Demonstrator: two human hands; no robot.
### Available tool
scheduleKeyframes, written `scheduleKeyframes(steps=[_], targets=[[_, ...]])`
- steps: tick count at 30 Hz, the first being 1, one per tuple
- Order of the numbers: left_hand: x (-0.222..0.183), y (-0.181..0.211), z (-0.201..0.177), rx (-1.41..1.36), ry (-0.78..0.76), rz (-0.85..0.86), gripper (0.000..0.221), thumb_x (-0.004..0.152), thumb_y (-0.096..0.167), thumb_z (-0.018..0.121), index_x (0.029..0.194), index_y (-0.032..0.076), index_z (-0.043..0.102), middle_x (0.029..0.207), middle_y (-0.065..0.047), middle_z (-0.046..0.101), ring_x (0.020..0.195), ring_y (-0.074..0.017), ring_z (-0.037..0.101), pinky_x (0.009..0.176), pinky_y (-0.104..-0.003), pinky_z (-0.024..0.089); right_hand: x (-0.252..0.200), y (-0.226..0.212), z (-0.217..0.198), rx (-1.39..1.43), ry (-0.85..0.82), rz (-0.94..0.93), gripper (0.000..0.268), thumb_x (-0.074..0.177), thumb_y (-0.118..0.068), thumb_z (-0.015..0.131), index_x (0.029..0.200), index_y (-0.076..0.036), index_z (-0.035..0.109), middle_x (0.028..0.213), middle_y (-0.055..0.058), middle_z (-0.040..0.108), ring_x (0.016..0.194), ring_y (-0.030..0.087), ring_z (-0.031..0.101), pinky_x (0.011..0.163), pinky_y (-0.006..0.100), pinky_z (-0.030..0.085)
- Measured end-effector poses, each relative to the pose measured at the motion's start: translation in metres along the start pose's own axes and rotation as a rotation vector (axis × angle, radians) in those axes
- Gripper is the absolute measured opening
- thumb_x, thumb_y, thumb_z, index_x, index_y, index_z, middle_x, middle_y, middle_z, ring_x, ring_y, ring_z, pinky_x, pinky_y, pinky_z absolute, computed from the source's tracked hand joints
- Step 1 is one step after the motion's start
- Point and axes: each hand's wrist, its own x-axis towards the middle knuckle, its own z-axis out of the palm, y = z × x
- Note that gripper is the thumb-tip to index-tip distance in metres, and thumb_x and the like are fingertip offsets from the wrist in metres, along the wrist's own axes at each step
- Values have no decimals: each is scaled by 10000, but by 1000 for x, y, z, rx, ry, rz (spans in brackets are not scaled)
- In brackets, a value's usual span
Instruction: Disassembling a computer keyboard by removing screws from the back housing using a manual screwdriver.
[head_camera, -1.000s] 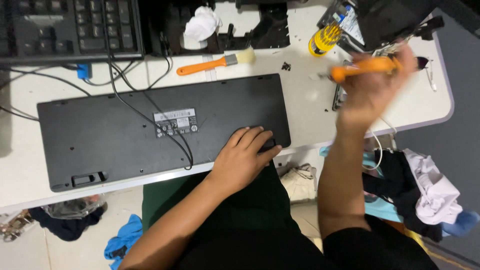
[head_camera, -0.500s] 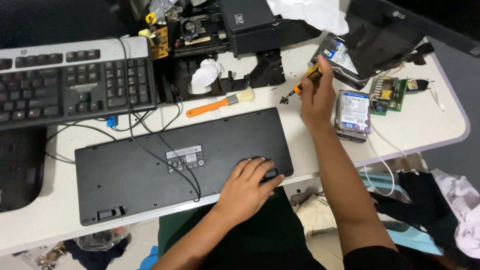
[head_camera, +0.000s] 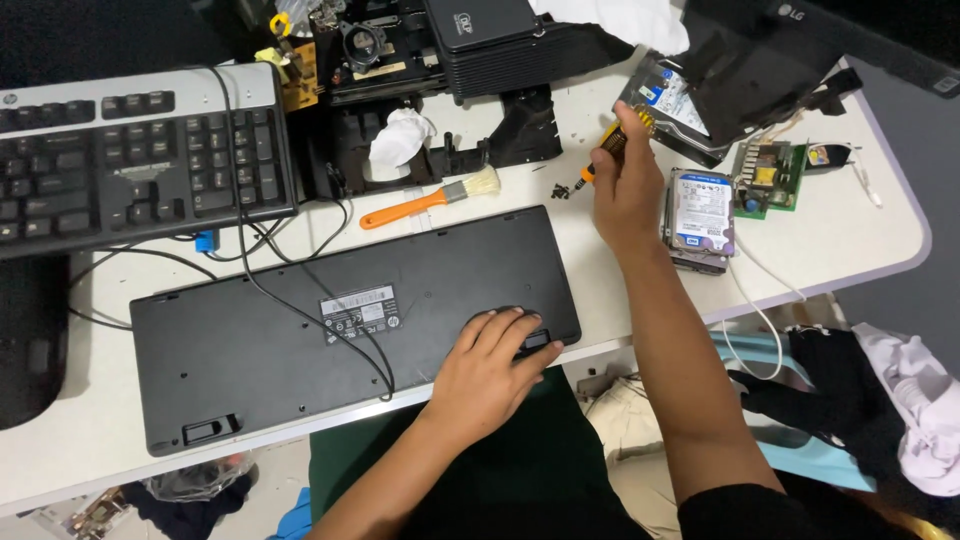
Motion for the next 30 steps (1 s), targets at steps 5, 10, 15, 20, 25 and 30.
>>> scheduleKeyframes(steps=[5,10,15,20,25,30], targets=[[-1,-1,0,-21,-1,-8,354,873,217,757,1220,167,718,1291,-173,620,1288,-361,547,1096,-543,389,-2,11,3,-15,-33,6,433,1166,-297,460,1559,-138,367,1229,188,597,907,296,670,782,368,594],[0,-7,-18,-154,-28,-56,393,842,248,782,1211,133,715,1324,-183,611,1328,-380,525,1123,-558,370,-3,18,5,-39,-9,-62,485,1170,-390,469,1583,-154,377,1244,254,655,898,407,720,750,454,615],[-3,-25,-46,-339,-83,-112,358,898,260,723,1211,87,713,1283,-198,652,1286,-414,565,1052,-571,437,2,0,-2,35,-5,9,508,1176,-469,395,1593,-186,336,940,148,672,671,241,683,620,326,616],[-16,-40,-67,-219,-114,-211,390,919,305,704,1262,120,704,1298,-177,643,1305,-407,541,1056,-559,412,2,-4,-1,43,39,17,486,1182,-436,408,1598,-199,325,887,147,678,663,235,685,603,317,617],[-26,-43,-83,1,-108,-341,454,889,376,718,1287,159,701,1367,-176,605,1362,-428,470,1117,-609,309,2,-7,-2,90,36,12,455,1190,-391,401,1588,-184,323,891,143,649,644,204,643,603,287,597],[-28,-73,-131,372,-106,-411,490,852,439,733,1283,205,716,1331,-154,645,1333,-414,523,1110,-620,338,2,-8,0,99,53,-13,477,1186,-401,412,1585,-156,322,906,137,672,652,202,655,606,297,604]])
